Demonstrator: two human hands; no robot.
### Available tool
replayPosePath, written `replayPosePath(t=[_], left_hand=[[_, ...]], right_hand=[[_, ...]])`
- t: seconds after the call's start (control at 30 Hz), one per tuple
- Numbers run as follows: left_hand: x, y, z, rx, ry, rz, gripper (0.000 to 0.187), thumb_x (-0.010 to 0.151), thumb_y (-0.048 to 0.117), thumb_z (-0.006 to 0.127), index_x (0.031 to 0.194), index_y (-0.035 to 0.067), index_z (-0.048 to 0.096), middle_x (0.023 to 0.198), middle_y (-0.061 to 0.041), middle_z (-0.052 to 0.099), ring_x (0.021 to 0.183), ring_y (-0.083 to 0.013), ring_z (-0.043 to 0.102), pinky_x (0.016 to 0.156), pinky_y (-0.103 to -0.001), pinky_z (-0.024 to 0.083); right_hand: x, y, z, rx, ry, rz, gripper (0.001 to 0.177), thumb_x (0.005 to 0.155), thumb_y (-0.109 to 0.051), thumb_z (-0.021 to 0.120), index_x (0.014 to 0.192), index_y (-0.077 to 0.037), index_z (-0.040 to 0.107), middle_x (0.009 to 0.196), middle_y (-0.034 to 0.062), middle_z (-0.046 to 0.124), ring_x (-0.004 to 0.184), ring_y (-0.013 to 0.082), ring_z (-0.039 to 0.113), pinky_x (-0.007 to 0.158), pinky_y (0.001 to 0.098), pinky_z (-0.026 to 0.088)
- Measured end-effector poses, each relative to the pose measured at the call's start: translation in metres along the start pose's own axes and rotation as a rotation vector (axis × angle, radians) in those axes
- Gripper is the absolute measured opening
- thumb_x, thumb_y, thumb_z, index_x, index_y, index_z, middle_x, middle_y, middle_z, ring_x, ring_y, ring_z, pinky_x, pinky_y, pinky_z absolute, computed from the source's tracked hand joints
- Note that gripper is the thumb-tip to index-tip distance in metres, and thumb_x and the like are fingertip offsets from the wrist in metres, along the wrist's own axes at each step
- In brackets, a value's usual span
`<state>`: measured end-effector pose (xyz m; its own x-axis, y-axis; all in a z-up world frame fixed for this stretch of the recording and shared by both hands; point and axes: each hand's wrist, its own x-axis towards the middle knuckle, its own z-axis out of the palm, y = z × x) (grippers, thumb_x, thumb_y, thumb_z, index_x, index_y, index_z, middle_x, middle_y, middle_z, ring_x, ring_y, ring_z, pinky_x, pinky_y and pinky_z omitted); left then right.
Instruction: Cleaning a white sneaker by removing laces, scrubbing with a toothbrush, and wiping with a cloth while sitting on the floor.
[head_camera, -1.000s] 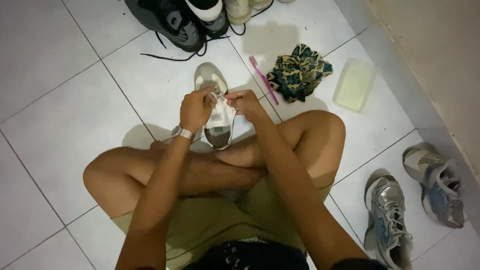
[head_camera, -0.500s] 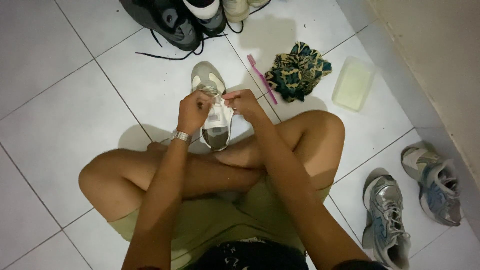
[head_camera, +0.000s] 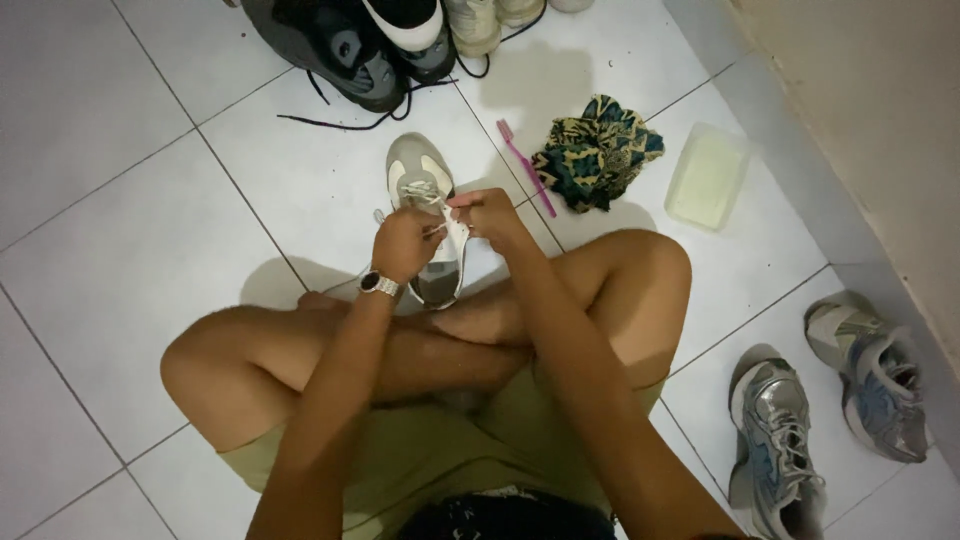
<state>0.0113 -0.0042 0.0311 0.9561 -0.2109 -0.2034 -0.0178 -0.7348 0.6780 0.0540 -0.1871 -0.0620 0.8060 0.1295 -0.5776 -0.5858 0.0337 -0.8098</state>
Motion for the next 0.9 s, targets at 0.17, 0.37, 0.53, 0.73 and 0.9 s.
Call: replayPosePath(t=[0.17, 0.37, 0.53, 0.73, 0.9], left_hand=[[0.017, -0.032, 0.029, -0.001, 0.116, 0.078, 0.016, 0.095, 0.013, 0.071, 0.107, 0.015, 0.081, 0.092, -0.016, 0.075, 0.088, -0.0386, 0.073, 0.079, -0.047, 0.061], [0.016, -0.009, 0.025, 0.055, 0.218, -0.106, 0.014, 0.093, 0.016, 0.07, 0.095, 0.01, 0.082, 0.083, -0.021, 0.075, 0.082, -0.045, 0.073, 0.072, -0.053, 0.061], [0.02, -0.008, 0.033, 0.089, 0.27, -0.109, 0.013, 0.091, 0.013, 0.07, 0.09, 0.003, 0.079, 0.077, -0.024, 0.073, 0.077, -0.0465, 0.073, 0.066, -0.054, 0.061], [0.026, -0.025, 0.041, 0.079, 0.29, -0.091, 0.013, 0.09, 0.013, 0.068, 0.092, 0.009, 0.08, 0.079, -0.02, 0.073, 0.077, -0.046, 0.073, 0.065, -0.056, 0.061], [0.024, -0.019, 0.038, 0.06, 0.311, -0.061, 0.012, 0.093, 0.011, 0.068, 0.095, 0.007, 0.079, 0.083, -0.019, 0.073, 0.08, -0.043, 0.073, 0.068, -0.053, 0.062]], right_hand=[[0.001, 0.003, -0.001, -0.014, 0.01, -0.031, 0.022, 0.086, -0.005, 0.075, 0.108, 0.0, 0.077, 0.092, 0.02, 0.073, 0.078, 0.0219, 0.07, 0.065, 0.0323, 0.064], [0.004, 0.007, -0.002, -0.016, -0.002, -0.05, 0.022, 0.085, -0.006, 0.077, 0.107, 0.0, 0.078, 0.092, 0.0205, 0.072, 0.075, 0.0197, 0.068, 0.061, 0.0321, 0.062], [-0.001, 0.008, -0.001, -0.017, -0.009, -0.109, 0.024, 0.084, -0.004, 0.073, 0.107, 0.003, 0.076, 0.091, 0.0201, 0.072, 0.075, 0.0198, 0.067, 0.06, 0.0296, 0.06], [-0.025, -0.019, 0.007, -0.238, 0.017, -0.189, 0.025, 0.081, -0.015, 0.08, 0.105, -0.006, 0.08, 0.093, 0.0173, 0.076, 0.082, 0.0229, 0.071, 0.07, 0.0338, 0.059], [-0.041, -0.034, 0.011, -0.396, 0.015, -0.19, 0.027, 0.083, -0.024, 0.077, 0.108, -0.013, 0.08, 0.102, 0.0155, 0.077, 0.1, 0.0303, 0.073, 0.088, 0.0405, 0.057]])
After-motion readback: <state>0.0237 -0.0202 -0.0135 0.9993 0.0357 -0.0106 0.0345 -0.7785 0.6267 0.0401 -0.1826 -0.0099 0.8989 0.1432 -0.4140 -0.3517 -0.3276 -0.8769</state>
